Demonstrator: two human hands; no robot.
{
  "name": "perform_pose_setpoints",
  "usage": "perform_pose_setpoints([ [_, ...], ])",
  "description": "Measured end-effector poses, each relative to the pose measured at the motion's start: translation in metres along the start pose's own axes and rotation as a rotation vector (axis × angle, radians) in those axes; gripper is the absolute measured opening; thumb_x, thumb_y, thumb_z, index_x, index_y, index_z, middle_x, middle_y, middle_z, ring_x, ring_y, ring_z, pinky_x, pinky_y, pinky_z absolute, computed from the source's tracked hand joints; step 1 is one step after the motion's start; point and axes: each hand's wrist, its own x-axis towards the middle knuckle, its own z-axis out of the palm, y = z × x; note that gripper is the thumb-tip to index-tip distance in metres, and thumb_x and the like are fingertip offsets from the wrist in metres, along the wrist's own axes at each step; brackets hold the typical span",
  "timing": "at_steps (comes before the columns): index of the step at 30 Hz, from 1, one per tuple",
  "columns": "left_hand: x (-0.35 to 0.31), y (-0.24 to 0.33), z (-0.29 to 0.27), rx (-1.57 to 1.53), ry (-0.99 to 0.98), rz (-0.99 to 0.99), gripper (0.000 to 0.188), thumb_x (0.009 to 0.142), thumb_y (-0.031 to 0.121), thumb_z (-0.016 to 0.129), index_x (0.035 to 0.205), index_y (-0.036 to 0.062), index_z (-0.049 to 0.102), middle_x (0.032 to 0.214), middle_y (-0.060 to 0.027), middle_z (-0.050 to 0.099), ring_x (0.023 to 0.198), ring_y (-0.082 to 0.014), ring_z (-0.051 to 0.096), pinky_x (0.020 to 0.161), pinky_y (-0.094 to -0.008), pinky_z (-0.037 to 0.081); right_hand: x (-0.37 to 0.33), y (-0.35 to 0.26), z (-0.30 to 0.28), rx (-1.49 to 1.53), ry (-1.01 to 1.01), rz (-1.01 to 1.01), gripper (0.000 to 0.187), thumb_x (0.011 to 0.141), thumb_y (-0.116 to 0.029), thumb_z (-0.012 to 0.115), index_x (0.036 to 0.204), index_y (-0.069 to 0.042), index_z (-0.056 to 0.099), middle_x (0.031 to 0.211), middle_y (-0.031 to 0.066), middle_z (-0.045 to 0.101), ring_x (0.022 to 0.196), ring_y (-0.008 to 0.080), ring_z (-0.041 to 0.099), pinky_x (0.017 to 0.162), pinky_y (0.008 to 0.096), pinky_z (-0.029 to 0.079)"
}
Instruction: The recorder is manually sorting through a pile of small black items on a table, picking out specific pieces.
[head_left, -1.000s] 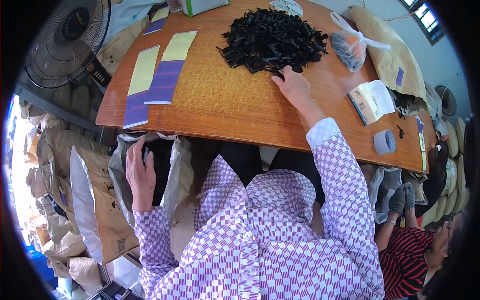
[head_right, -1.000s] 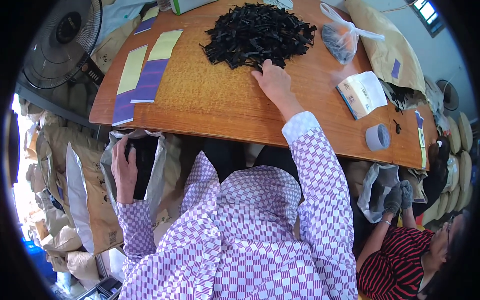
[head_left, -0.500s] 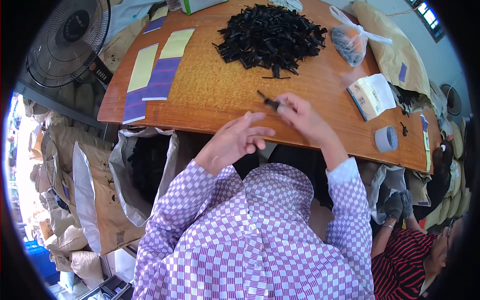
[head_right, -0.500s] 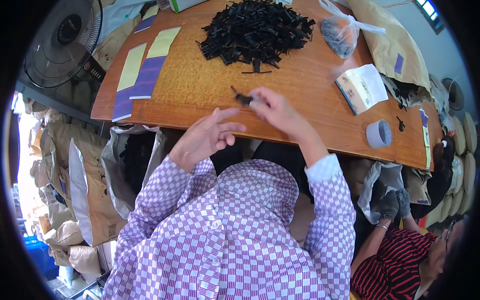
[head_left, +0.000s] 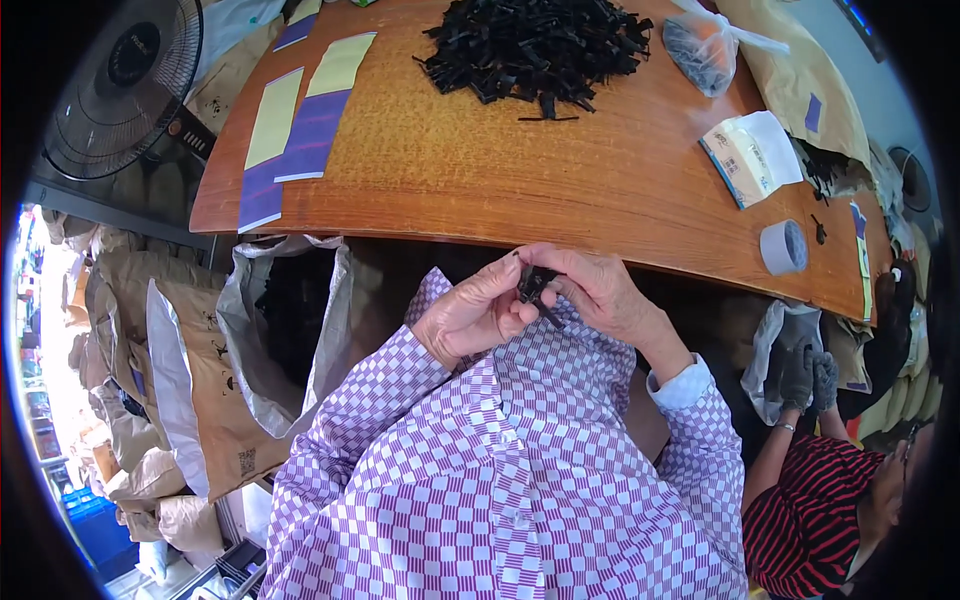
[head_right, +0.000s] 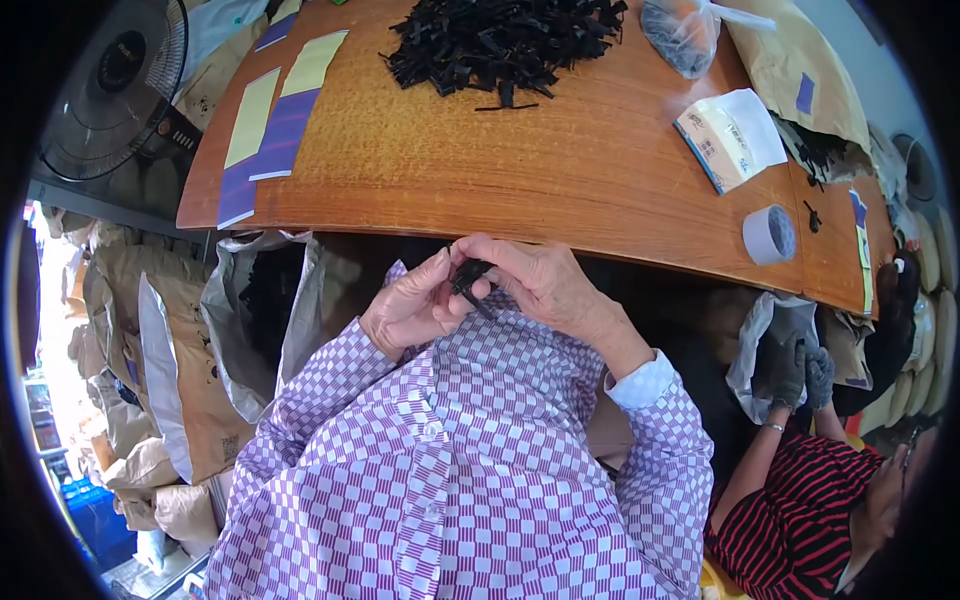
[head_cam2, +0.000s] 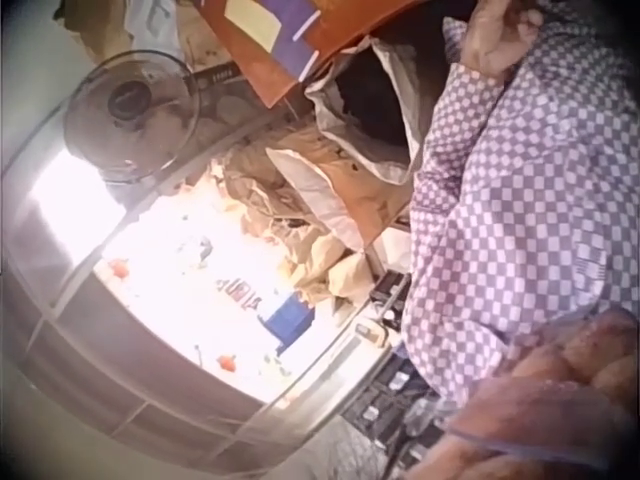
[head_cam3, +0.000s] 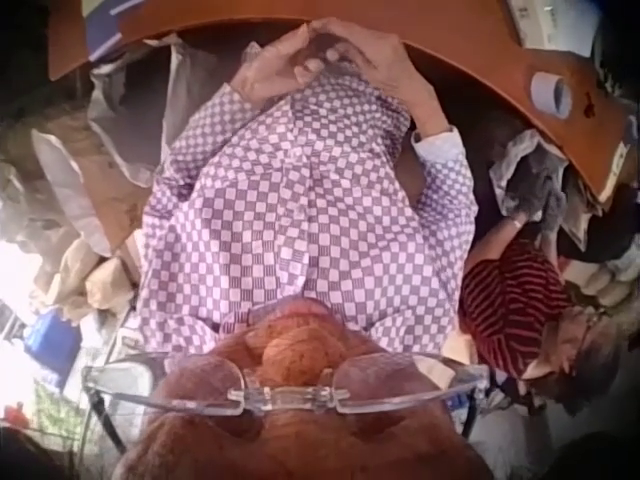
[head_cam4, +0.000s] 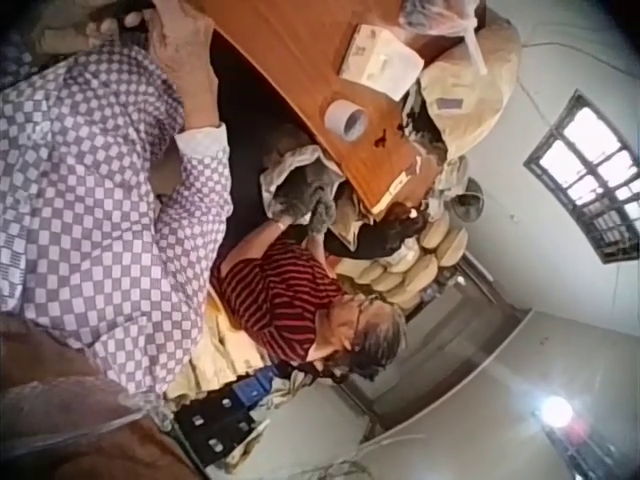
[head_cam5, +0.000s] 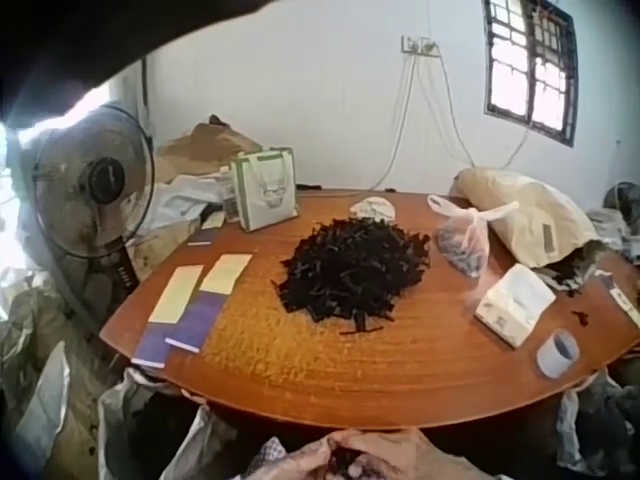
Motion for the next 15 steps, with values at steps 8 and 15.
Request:
perform_pose_setpoints([
  [8, -0.013, 0.0, 0.019, 0.835, 0.371, 0.416, 0.033, 0.085, 0.003, 0.062, 0.116, 0.0038, 0.049, 0.086, -0.0013, 0.057, 0.063, -0.0055, 0.053, 0.055, -0.0178, 0.045, -0.004, -0.01, 0.035, 0.19, 0.178, 0.353, 0.018, 0.095, -0.012, 0.047, 0.11, -0.002, 0.049, 0.074, 0.0053, 0.051, 0.066, 0.0111, 0.05, 0.06, 0.0241, 0.042],
  [15, -0.015, 0.002, 0.016, 1.391, 0.603, 0.524, 0.028, 0.08, 0.001, 0.065, 0.106, 0.0038, 0.055, 0.08, -0.0037, 0.059, 0.064, -0.0094, 0.054, 0.057, -0.0232, 0.045, 0.005, -0.01, 0.06, 0.192, 0.158, 0.432, 0.018, 0.095, -0.016, 0.047, 0.103, 0.0, 0.05, 0.071, 0.0206, 0.054, 0.059, 0.0293, 0.056, 0.055, 0.034, 0.043],
])
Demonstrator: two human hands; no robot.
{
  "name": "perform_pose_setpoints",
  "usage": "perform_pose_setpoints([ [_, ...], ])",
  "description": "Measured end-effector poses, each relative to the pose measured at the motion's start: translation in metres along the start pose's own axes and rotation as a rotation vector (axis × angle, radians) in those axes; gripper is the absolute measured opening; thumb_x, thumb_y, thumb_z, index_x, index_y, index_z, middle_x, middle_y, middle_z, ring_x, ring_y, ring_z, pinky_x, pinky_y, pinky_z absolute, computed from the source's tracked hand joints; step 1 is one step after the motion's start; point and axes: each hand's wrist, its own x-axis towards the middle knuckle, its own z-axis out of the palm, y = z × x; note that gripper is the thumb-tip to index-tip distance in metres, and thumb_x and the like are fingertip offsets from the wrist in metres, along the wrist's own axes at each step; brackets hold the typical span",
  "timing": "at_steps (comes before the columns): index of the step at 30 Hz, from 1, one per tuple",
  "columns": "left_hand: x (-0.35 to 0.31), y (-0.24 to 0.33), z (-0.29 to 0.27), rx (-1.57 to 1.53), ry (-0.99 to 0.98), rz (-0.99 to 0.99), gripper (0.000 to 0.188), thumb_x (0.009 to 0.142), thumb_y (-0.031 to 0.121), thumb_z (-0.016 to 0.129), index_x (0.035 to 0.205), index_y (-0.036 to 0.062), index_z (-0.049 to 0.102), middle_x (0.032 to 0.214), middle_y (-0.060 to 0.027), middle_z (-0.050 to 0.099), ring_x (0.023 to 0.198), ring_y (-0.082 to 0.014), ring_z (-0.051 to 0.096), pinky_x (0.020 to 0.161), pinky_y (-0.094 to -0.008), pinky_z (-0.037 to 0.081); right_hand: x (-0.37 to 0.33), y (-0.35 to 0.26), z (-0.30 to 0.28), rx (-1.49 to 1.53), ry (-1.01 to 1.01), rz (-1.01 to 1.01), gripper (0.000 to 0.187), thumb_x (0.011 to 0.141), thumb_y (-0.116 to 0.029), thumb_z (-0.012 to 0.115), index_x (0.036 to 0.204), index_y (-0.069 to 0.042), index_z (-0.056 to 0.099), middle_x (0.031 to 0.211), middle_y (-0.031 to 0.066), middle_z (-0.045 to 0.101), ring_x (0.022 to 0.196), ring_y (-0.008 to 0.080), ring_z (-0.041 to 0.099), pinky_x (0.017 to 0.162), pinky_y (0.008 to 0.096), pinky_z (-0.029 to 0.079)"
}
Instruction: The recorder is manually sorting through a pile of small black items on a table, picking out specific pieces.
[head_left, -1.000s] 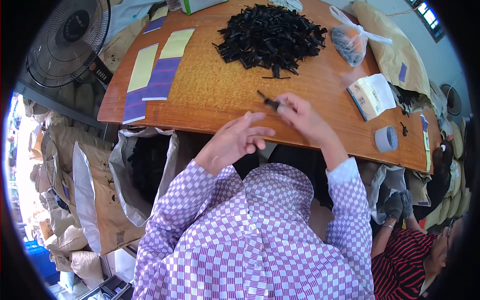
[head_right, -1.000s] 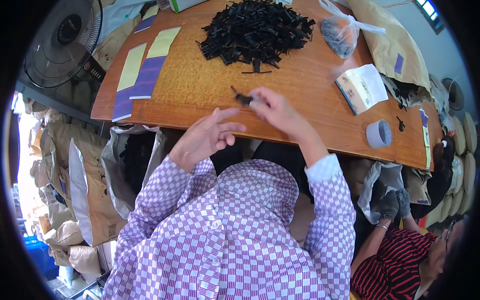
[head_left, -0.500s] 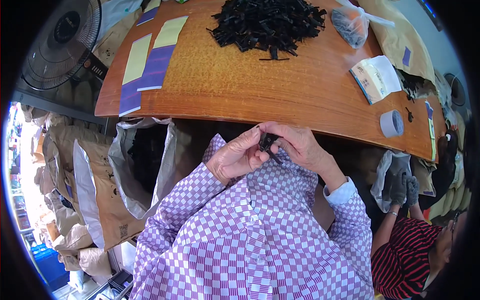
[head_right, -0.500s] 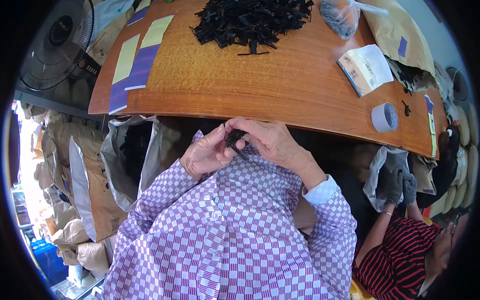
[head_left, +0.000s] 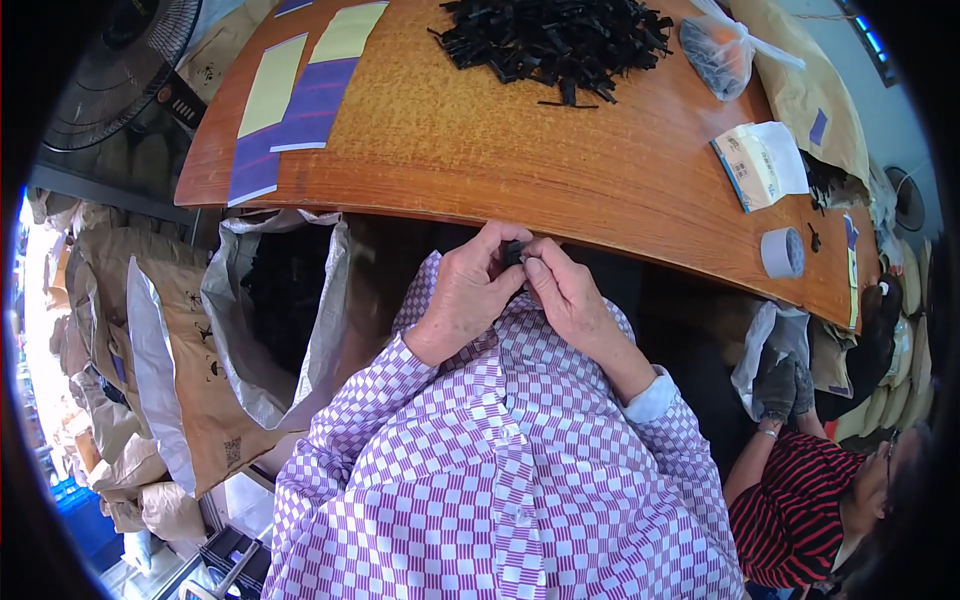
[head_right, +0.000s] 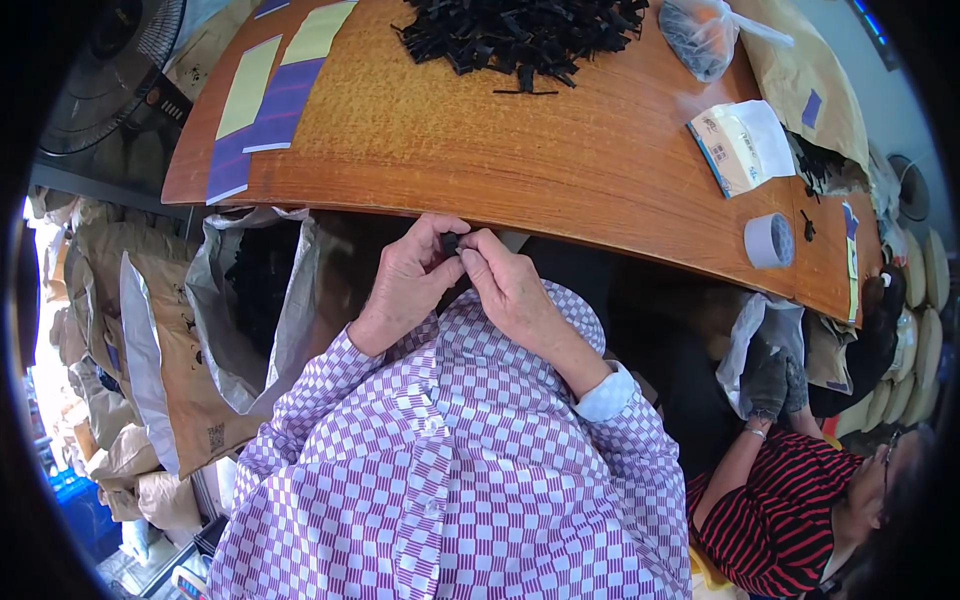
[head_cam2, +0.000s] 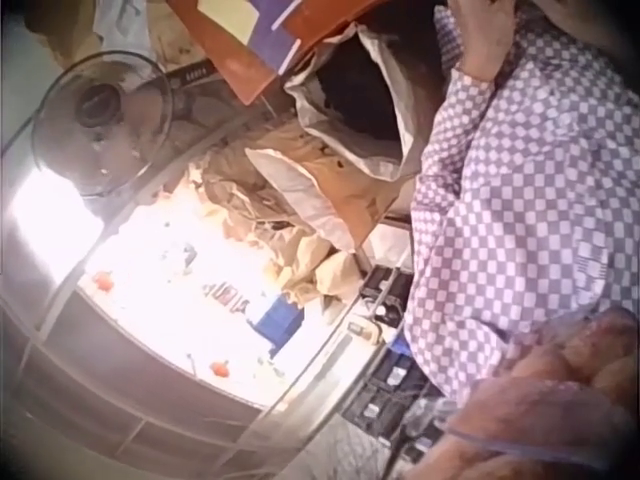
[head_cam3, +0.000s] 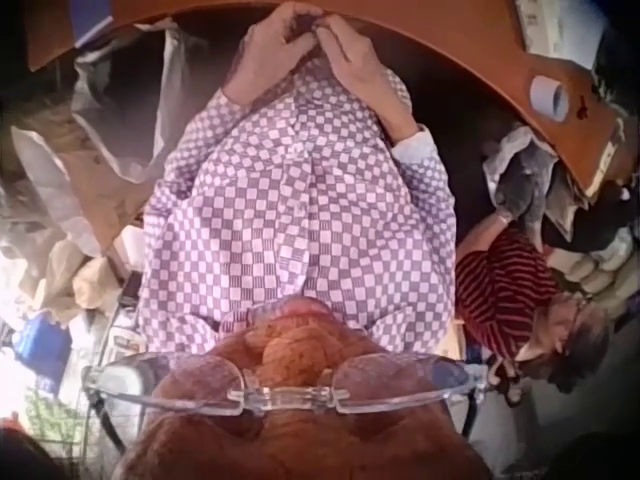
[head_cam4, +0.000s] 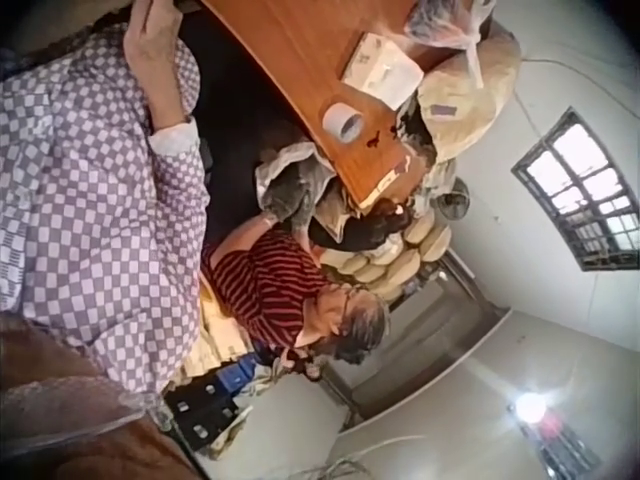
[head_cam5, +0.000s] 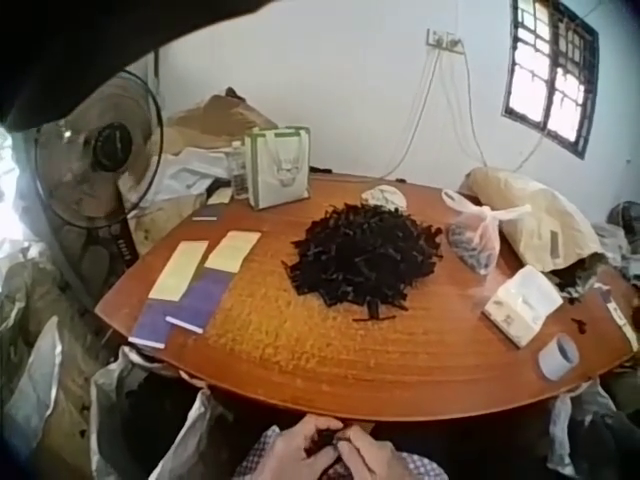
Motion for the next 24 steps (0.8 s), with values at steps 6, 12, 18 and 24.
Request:
perform_pose_setpoints([
  [6, -0.002, 0.0, -0.002, 0.138, 0.056, 0.154, 0.027, 0.076, -0.002, 0.064, 0.1, 0.0034, 0.054, 0.07, -0.0039, 0.051, 0.058, -0.008, 0.047, 0.052, -0.0235, 0.041, 0.001, 0.001, 0.006, -0.015, 0.015, -0.022, 0.017, 0.095, -0.015, 0.047, 0.101, 0.0, 0.052, 0.074, 0.0213, 0.056, 0.062, 0.0324, 0.058, 0.055, 0.0351, 0.044],
  [12, -0.007, 0.006, 0.004, 0.477, 0.129, 0.27, 0.023, 0.079, 0.004, 0.061, 0.1, 0.0053, 0.051, 0.082, -0.0151, 0.059, 0.065, -0.0329, 0.058, 0.057, -0.036, 0.046, -0.001, 0.002, 0.009, -0.027, 0.013, 0.102, 0.016, 0.095, -0.015, 0.047, 0.099, 0.0, 0.053, 0.073, 0.0213, 0.055, 0.064, 0.0315, 0.06, 0.057, 0.0342, 0.045],
  [18, 0.002, -0.005, 0.009, 0.414, 0.044, 0.244, 0.026, 0.082, 0.003, 0.059, 0.106, 0.0053, 0.049, 0.09, -0.0132, 0.06, 0.064, -0.0298, 0.059, 0.056, -0.0336, 0.047, -0.001, 0.028, 0.006, 0.12, 0.046, 0.041, 0.019, 0.096, -0.019, 0.048, 0.101, -0.001, 0.054, 0.073, 0.0103, 0.058, 0.061, 0.0182, 0.057, 0.056, 0.0317, 0.045],
  [24, 0.006, 0.014, -0.007, -0.734, -0.152, -0.181, 0.035, 0.095, 0.009, 0.046, 0.129, 0.0052, 0.041, 0.093, -0.0048, 0.057, 0.073, -0.0099, 0.054, 0.063, -0.0212, 0.043, -0.006, 0.026, -0.007, 0.578, 0.065, 0.172, 0.018, 0.097, -0.019, 0.048, 0.103, -0.003, 0.053, 0.077, 0.0028, 0.056, 0.046, 0.0033, 0.041, 0.04, 0.0164, 0.031],
])
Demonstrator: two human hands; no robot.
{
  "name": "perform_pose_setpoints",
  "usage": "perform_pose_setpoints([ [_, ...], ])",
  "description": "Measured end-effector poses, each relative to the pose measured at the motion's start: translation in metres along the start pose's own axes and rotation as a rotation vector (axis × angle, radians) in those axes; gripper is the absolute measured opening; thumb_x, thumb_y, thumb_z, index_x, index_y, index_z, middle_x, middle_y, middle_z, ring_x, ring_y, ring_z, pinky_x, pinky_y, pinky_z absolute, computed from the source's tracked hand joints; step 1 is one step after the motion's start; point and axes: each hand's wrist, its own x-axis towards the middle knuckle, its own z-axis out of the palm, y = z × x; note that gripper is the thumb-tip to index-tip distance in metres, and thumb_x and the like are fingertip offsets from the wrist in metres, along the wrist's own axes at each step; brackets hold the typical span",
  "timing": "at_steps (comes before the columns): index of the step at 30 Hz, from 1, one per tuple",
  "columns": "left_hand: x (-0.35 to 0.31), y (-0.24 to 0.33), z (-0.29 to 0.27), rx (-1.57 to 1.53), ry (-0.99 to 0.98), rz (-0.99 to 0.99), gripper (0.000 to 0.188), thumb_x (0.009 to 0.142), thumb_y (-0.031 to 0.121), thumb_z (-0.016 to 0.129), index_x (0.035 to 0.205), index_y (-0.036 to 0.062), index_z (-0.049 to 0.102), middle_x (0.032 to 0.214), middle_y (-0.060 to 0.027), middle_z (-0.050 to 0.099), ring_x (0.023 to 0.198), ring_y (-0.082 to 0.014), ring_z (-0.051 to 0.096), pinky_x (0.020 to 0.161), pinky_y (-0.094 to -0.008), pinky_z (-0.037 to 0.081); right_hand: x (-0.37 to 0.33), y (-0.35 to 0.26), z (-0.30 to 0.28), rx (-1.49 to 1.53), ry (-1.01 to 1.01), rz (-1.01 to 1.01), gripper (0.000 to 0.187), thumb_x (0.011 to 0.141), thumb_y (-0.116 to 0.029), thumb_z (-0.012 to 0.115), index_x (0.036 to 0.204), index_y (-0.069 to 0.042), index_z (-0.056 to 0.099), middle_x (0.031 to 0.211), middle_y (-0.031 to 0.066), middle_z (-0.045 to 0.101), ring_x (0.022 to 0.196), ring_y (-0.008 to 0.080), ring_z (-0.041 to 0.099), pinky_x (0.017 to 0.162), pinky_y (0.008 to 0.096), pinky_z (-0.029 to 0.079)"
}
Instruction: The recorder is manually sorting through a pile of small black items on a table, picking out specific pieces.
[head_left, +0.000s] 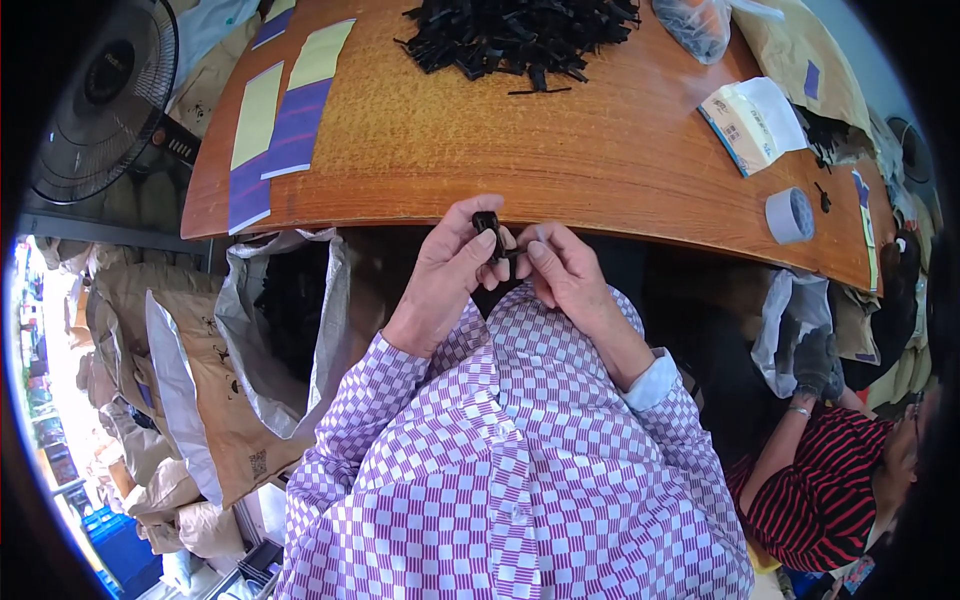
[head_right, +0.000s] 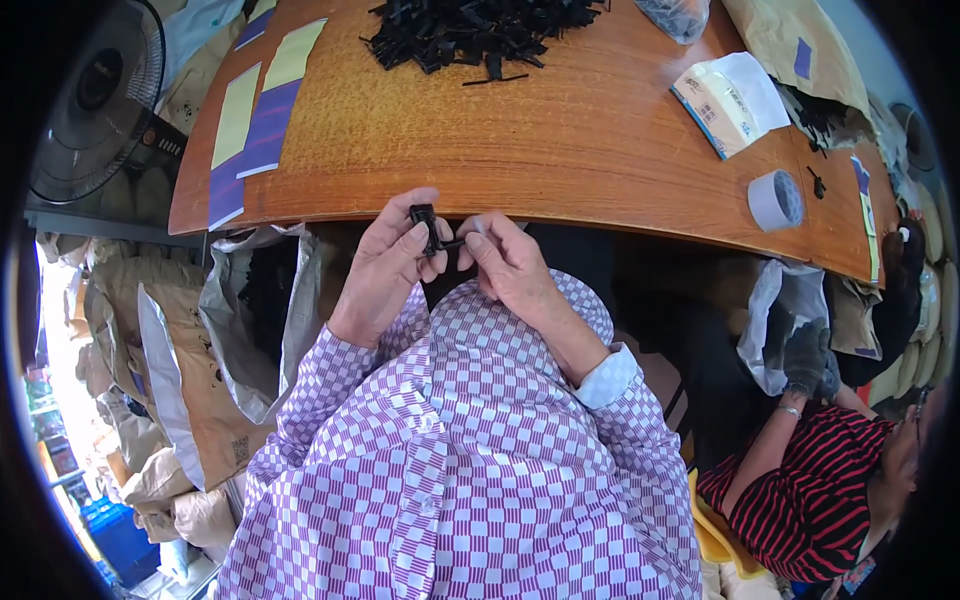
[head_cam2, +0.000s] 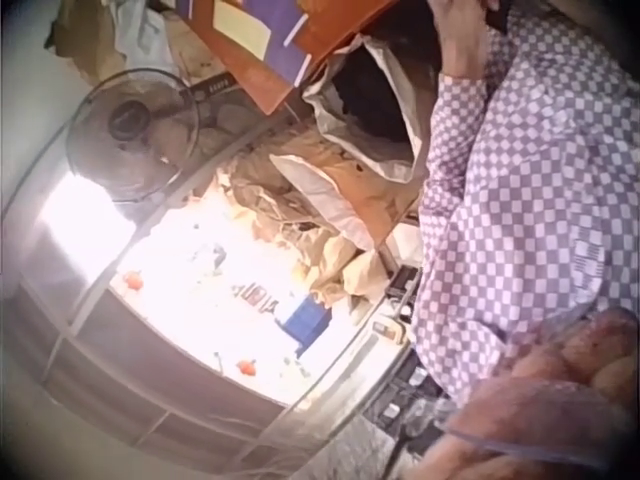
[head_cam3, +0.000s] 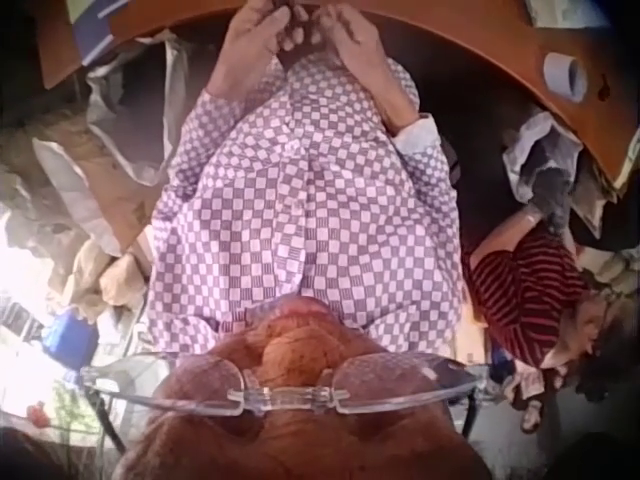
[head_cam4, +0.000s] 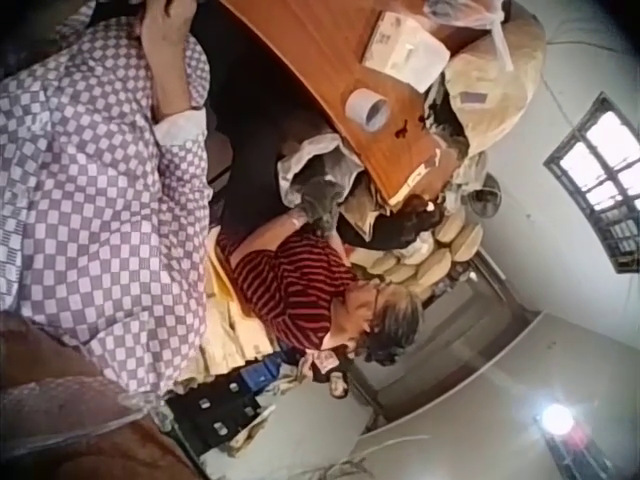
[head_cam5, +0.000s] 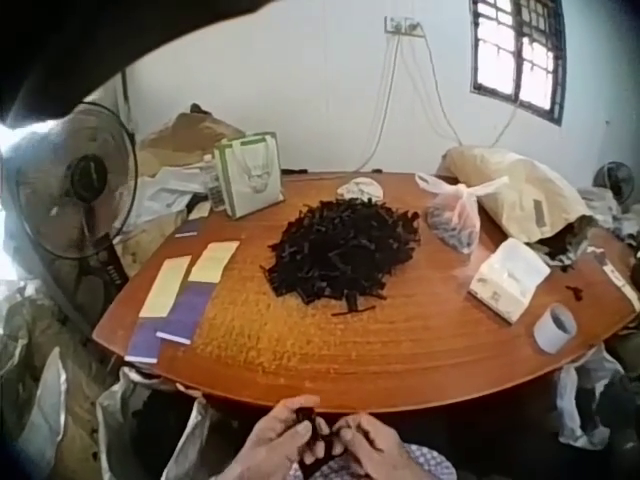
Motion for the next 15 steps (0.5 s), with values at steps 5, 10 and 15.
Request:
perform_pose_setpoints([
  [5, -0.001, -0.006, -0.003, -0.138, -0.072, -0.113, 0.042, 0.096, 0.014, 0.047, 0.136, 0.0058, 0.038, 0.102, -0.0048, 0.055, 0.078, -0.0105, 0.054, 0.064, -0.0219, 0.043, -0.001, -0.002, -0.007, 0.149, -0.046, -0.05, 0.018, 0.095, -0.019, 0.051, 0.104, -0.004, 0.053, 0.076, 0.0028, 0.059, 0.046, 0.003, 0.043, 0.039, 0.0154, 0.03],
  [10, -0.003, -0.006, 0.007, -0.163, -0.233, -0.275, 0.042, 0.095, 0.017, 0.049, 0.135, 0.0058, 0.04, 0.097, -0.0049, 0.056, 0.075, -0.0111, 0.054, 0.059, -0.02, 0.041, 0.0, -0.002, -0.014, 0.353, -0.091, 0.068, 0.017, 0.093, -0.018, 0.056, 0.102, -0.004, 0.055, 0.073, 0.0007, 0.059, 0.047, 0.0019, 0.042, 0.041, 0.0145, 0.029],
  [15, -0.004, -0.004, 0.004, -0.196, -0.305, -0.282, 0.041, 0.095, 0.018, 0.05, 0.133, 0.0074, 0.042, 0.096, -0.0056, 0.055, 0.068, -0.0105, 0.054, 0.057, -0.0189, 0.042, -0.001, -0.015, -0.01, 0.224, -0.171, 0.11, 0.022, 0.091, -0.021, 0.059, 0.106, -0.004, 0.057, 0.073, -0.0025, 0.056, 0.057, 0.0019, 0.045, 0.047, 0.0157, 0.032],
])
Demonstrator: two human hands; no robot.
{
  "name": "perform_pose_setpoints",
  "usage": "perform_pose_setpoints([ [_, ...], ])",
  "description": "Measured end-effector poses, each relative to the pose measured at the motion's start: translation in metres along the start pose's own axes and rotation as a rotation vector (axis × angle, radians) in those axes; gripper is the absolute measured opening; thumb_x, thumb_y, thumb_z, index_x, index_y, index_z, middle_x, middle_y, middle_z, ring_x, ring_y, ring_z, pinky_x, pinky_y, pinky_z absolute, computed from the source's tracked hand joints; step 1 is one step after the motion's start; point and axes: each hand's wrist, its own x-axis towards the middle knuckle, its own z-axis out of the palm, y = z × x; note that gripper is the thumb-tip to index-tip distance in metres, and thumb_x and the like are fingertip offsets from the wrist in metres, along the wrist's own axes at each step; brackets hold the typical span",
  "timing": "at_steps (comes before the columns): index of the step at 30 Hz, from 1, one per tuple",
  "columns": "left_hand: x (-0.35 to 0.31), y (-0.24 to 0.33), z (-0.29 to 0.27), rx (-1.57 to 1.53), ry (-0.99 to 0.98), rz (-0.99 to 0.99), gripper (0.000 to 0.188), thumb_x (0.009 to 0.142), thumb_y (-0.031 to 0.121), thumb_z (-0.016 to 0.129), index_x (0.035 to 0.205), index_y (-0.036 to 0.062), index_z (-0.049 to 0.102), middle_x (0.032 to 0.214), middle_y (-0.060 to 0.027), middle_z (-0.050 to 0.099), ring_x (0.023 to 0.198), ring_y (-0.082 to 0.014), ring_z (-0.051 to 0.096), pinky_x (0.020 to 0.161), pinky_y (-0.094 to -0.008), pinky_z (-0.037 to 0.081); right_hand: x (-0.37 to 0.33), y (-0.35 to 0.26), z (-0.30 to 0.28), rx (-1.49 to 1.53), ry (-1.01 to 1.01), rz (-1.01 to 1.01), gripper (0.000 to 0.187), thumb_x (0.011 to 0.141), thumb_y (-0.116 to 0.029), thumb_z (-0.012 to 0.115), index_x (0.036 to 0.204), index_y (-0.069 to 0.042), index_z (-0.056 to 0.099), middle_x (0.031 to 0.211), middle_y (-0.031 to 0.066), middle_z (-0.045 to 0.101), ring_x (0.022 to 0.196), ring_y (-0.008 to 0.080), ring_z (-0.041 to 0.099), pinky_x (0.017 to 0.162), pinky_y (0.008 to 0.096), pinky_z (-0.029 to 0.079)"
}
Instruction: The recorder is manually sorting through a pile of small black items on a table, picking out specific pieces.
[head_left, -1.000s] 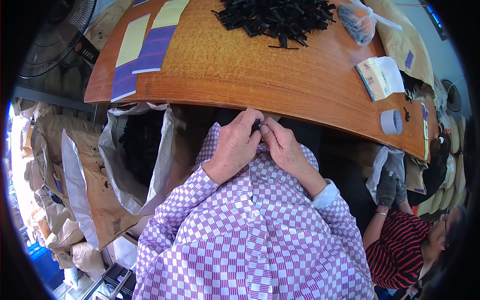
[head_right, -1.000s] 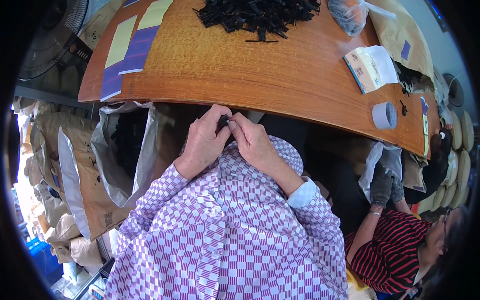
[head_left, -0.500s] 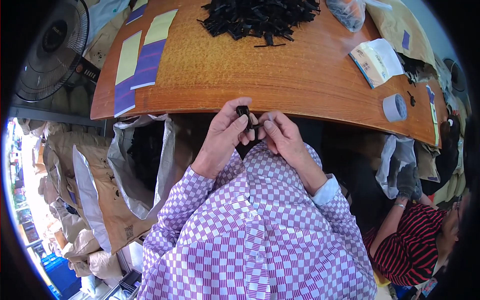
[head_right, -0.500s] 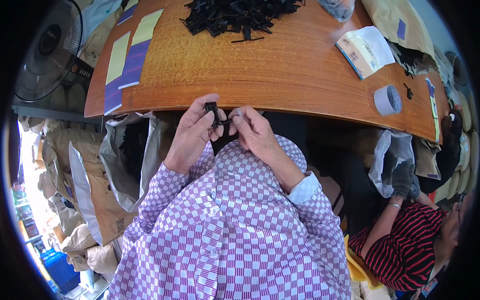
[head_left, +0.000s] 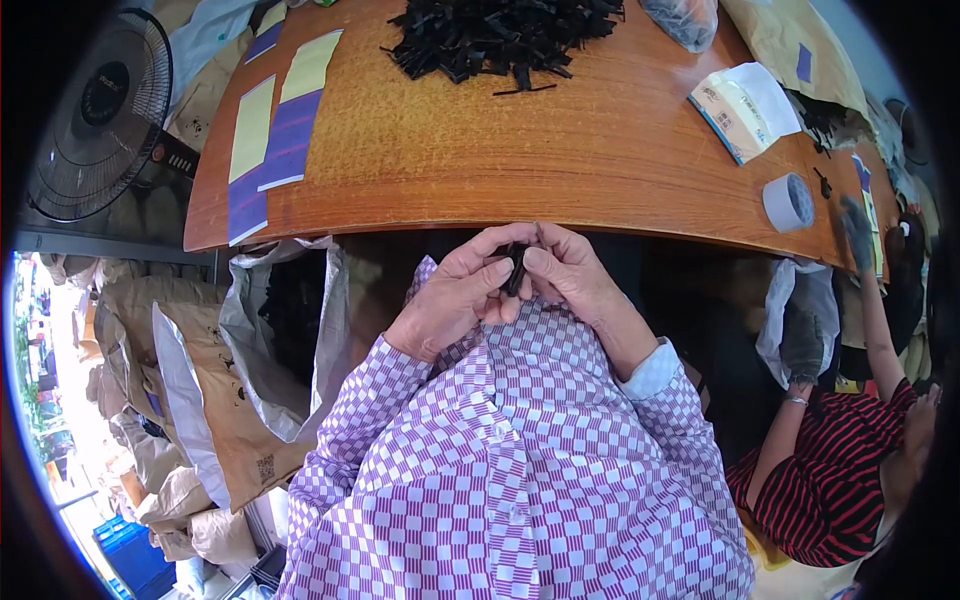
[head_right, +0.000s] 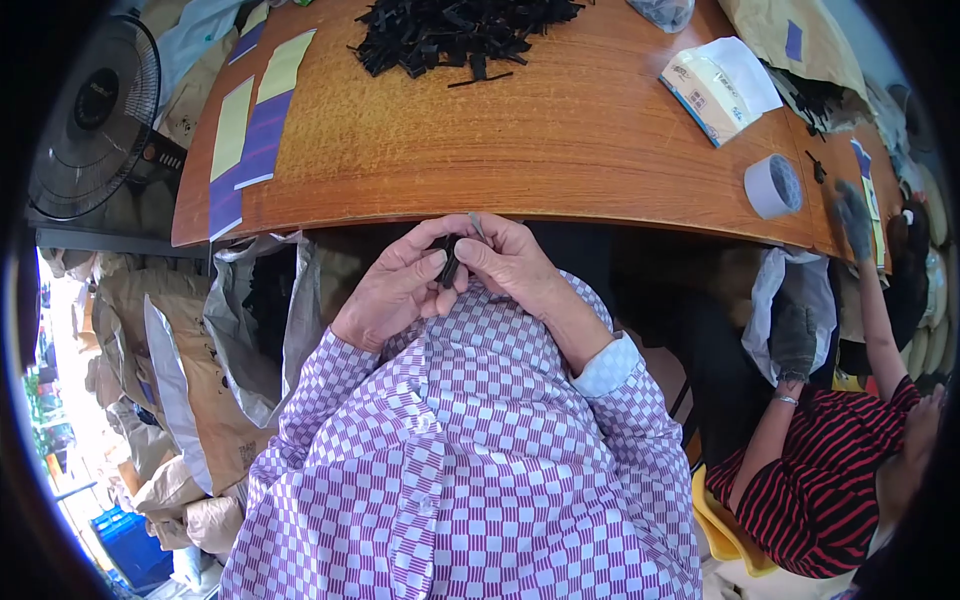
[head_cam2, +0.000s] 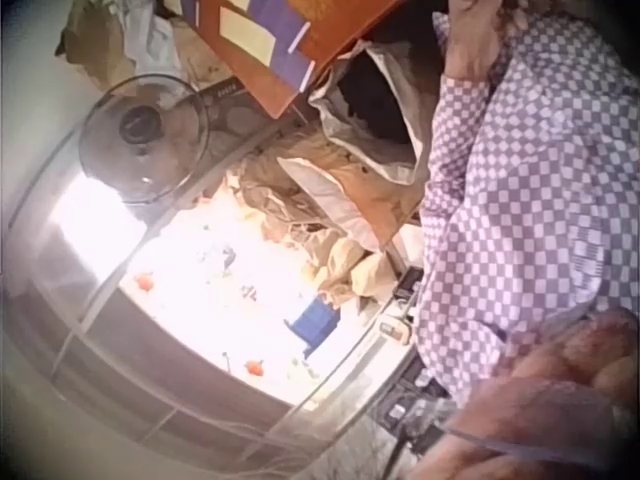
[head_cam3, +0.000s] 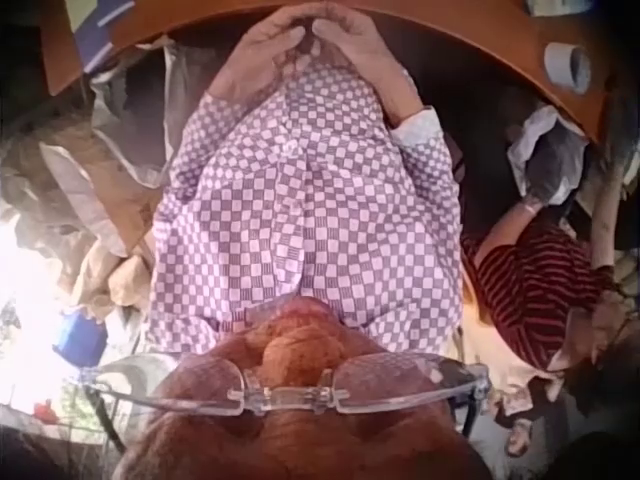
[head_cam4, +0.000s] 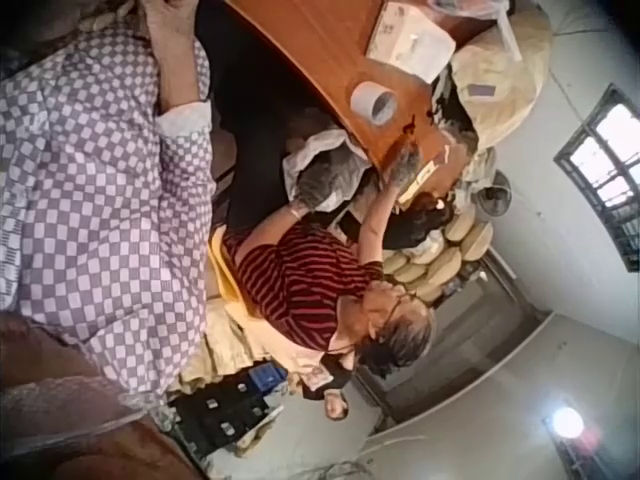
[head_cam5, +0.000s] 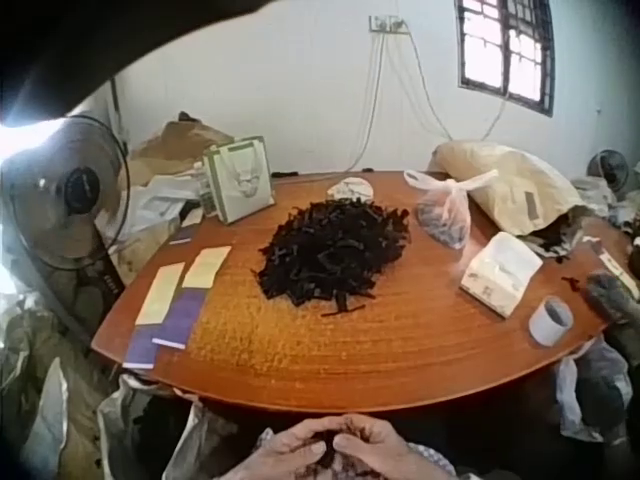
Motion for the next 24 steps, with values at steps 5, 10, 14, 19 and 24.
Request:
perform_pose_setpoints([
  [5, -0.001, -0.005, 0.001, 0.616, 0.194, 0.108, 0.039, 0.093, 0.004, 0.046, 0.132, 0.0056, 0.043, 0.104, -0.0084, 0.059, 0.077, -0.0119, 0.06, 0.062, -0.022, 0.05, 0.008, 0.012, -0.006, -0.28, 0.067, -0.06, 0.022, 0.091, -0.022, 0.06, 0.099, -0.002, 0.058, 0.073, -0.0025, 0.055, 0.063, 0.0026, 0.046, 0.053, 0.0176, 0.035],
  [10, -0.003, -0.009, 0.0, 0.96, 0.319, 0.313, 0.038, 0.092, 0.001, 0.046, 0.13, 0.002, 0.042, 0.11, -0.015, 0.06, 0.08, -0.0174, 0.064, 0.066, -0.0269, 0.054, 0.01, 0.012, 0.012, -0.396, 0.159, -0.204, 0.025, 0.095, -0.025, 0.053, 0.098, -0.001, 0.056, 0.07, -0.002, 0.052, 0.057, 0.0027, 0.043, 0.049, 0.0177, 0.033],
  [14, -0.008, -0.01, -0.005, 0.974, 0.422, 0.409, 0.038, 0.092, -0.002, 0.044, 0.13, 0.0005, 0.043, 0.115, -0.0153, 0.059, 0.088, -0.0185, 0.064, 0.069, -0.0266, 0.055, 0.003, -0.004, 0.037, -0.23, 0.103, 0.031, 0.03, 0.099, -0.027, 0.042, 0.113, -0.002, 0.05, 0.064, -0.003, 0.045, 0.046, 0.0034, 0.035, 0.04, 0.018, 0.025],
  [19, -0.009, -0.012, -0.013, 1.045, 0.439, 0.541, 0.036, 0.092, 0.003, 0.046, 0.128, 0.0008, 0.042, 0.108, -0.023, 0.06, 0.088, -0.0343, 0.064, 0.072, -0.0354, 0.053, 0.012, 0.001, 0.048, -0.282, 0.102, 0.01, 0.029, 0.1, -0.027, 0.04, 0.115, -0.003, 0.048, 0.062, -0.0039, 0.043, 0.044, 0.0026, 0.033, 0.038, 0.018, 0.022],
  [24, -0.01, -0.01, -0.015, 1.021, 0.466, 0.521, 0.036, 0.091, 0.002, 0.047, 0.127, 0.0003, 0.044, 0.109, -0.0229, 0.06, 0.095, -0.0357, 0.062, 0.076, -0.036, 0.052, 0.018, 0.004, 0.052, -0.276, 0.132, 0.019, 0.027, 0.1, -0.025, 0.041, 0.115, -0.004, 0.048, 0.061, -0.0042, 0.043, 0.044, 0.0026, 0.034, 0.038, 0.0181, 0.023],
])
